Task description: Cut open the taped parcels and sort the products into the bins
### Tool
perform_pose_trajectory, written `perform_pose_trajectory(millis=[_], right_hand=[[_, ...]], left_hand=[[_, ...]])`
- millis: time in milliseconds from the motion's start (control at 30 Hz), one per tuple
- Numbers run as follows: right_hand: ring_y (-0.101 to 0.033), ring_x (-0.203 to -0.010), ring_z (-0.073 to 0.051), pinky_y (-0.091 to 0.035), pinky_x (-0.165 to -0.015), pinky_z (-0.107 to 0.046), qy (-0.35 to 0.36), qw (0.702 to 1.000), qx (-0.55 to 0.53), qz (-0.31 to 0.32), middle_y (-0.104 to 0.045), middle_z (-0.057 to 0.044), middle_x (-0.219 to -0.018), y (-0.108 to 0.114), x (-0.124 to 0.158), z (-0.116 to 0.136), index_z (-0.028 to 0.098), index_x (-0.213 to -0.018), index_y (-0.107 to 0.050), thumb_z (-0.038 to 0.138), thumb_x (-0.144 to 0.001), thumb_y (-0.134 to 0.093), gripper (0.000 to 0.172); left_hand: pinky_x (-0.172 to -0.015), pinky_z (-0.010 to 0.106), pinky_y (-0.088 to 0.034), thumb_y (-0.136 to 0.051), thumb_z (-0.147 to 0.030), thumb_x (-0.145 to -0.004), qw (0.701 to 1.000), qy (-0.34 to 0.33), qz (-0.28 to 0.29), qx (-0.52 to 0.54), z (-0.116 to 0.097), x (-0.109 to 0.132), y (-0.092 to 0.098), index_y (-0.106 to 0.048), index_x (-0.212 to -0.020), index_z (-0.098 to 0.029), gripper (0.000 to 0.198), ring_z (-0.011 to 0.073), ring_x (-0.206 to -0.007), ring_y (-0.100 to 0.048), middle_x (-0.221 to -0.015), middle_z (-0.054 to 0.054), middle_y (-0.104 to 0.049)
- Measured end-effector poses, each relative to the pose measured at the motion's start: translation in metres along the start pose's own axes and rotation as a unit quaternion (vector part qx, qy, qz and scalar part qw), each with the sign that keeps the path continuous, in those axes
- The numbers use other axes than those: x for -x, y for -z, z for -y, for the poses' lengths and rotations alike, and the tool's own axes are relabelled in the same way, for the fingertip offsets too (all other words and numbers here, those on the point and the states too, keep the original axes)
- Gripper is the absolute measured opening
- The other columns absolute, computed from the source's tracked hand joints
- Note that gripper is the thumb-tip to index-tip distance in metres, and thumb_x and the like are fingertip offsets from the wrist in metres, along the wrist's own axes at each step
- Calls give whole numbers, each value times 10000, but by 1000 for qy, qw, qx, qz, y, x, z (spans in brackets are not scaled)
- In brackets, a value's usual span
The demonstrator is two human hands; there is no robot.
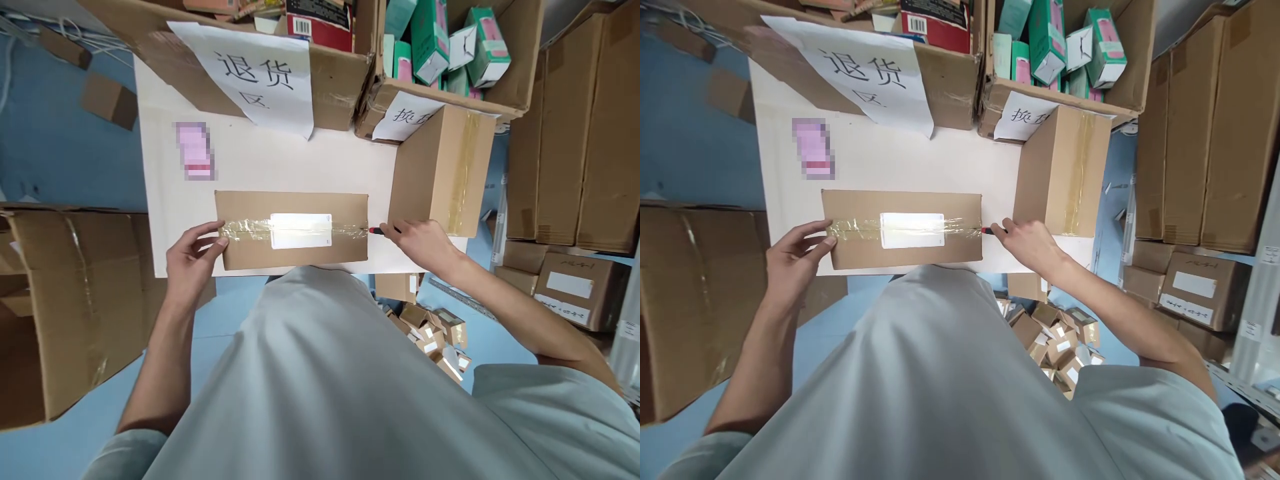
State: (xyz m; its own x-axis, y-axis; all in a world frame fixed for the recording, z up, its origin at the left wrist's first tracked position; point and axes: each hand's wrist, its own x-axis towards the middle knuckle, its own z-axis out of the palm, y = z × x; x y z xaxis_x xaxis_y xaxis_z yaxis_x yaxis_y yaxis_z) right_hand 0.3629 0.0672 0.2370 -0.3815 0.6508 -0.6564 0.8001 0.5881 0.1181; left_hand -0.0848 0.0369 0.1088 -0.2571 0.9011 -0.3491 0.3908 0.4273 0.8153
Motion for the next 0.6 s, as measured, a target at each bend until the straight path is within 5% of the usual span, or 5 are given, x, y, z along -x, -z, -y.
perform_pose_trajectory(millis=[200,300,400,467,600], right_hand=[[-706,-844,-202,-224,-610,-339,20,1000,-12,-6,-799,-139,-1129,-13,1,-17,170,-1559,-658,-78,-1040,-462,608],[-681,-809,-193,-220,-626,-340,12,999,-26,-16,-795,-134,-1098,-26,-4,-21,180,-1572,-650,-67,-1052,-452,609],[-633,-754,-177,-215,-639,-347,1,998,-54,-32,-792,-134,-1122,-48,-9,-23,199,-1599,-632,-8,-1098,-450,572],[-610,-743,-174,-211,-643,-353,-7,996,-73,-48,-790,-136,-1151,-62,-11,-22,210,-1622,-615,45,-1135,-440,543],[-602,-763,-180,-229,-648,-357,-13,991,-113,-76,-790,-138,-1185,-81,-8,-22,229,-1624,-617,109,-1165,-433,508]], left_hand=[[-1158,581,-654,-877,-598,-841,1000,-3,-16,-23,-6,3,-5,-811,-1283,-238,574,317,-1172,-808,-1429,97,-818],[-1186,617,-634,-780,-499,-941,992,-67,-39,-95,-11,8,-15,-788,-1327,-220,477,374,-1369,-743,-1570,139,-718],[-1407,686,-381,-668,-429,-1048,961,-178,-60,-205,-18,14,-38,-704,-1445,-163,480,440,-1748,-366,-1807,195,-479],[-1477,684,-190,-590,-429,-1099,949,-213,-32,-231,-21,17,-57,-586,-1597,-139,576,423,-1820,-176,-1887,212,-355],[-1491,682,-97,-551,-476,-1111,951,-201,6,-236,-17,16,-76,-421,-1776,-211,727,394,-1825,-181,-1917,168,-325]])
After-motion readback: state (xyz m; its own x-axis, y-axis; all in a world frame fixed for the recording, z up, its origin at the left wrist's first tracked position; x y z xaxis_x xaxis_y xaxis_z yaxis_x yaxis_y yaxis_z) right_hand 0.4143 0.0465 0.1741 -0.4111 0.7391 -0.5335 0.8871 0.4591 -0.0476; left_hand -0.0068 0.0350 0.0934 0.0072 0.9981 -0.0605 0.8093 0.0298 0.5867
